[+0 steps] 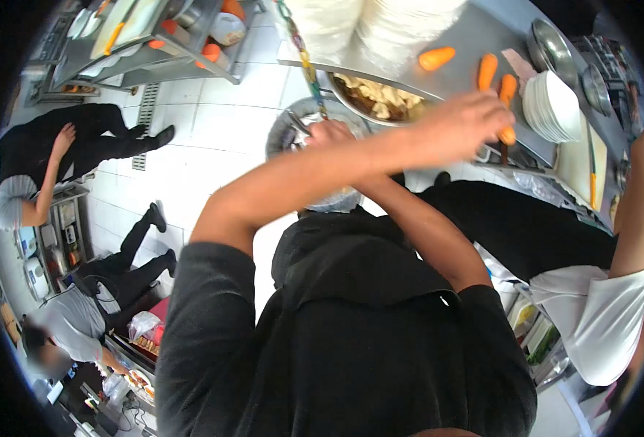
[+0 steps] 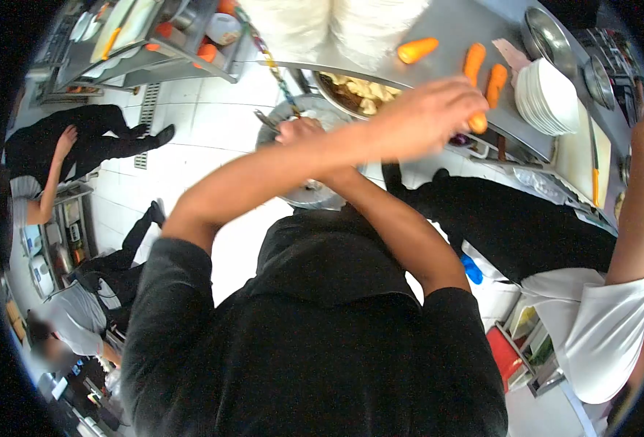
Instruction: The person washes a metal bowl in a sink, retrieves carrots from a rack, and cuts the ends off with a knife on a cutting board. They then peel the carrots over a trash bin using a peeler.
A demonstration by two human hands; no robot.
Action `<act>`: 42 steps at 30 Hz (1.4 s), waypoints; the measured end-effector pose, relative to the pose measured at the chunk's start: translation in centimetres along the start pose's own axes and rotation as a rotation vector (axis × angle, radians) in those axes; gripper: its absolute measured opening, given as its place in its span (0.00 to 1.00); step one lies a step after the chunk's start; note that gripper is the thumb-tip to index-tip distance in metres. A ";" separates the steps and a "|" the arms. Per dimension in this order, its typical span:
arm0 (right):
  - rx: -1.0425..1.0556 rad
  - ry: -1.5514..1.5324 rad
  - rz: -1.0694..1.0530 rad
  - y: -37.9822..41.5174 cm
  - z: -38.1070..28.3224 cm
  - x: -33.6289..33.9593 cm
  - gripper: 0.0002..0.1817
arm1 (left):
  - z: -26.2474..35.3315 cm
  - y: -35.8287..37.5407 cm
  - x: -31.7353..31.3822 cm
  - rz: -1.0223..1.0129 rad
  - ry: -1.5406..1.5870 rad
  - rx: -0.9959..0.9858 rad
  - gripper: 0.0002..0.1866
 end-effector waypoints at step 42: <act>-0.350 -0.934 0.354 -1.2 -10.6 -2.2 0.07 | -0.1 21.7 15.3 0.863 1.436 1.418 0.17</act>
Point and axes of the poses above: each hand's wrist, its own y-axis away from the middle knuckle, its own x-axis out of the back of the hand, z = x × y, the point moved 1 cm from there along -y, towards the middle knuckle, and after that the axes turned 9 degrees about -y, right-handed, at the moved point
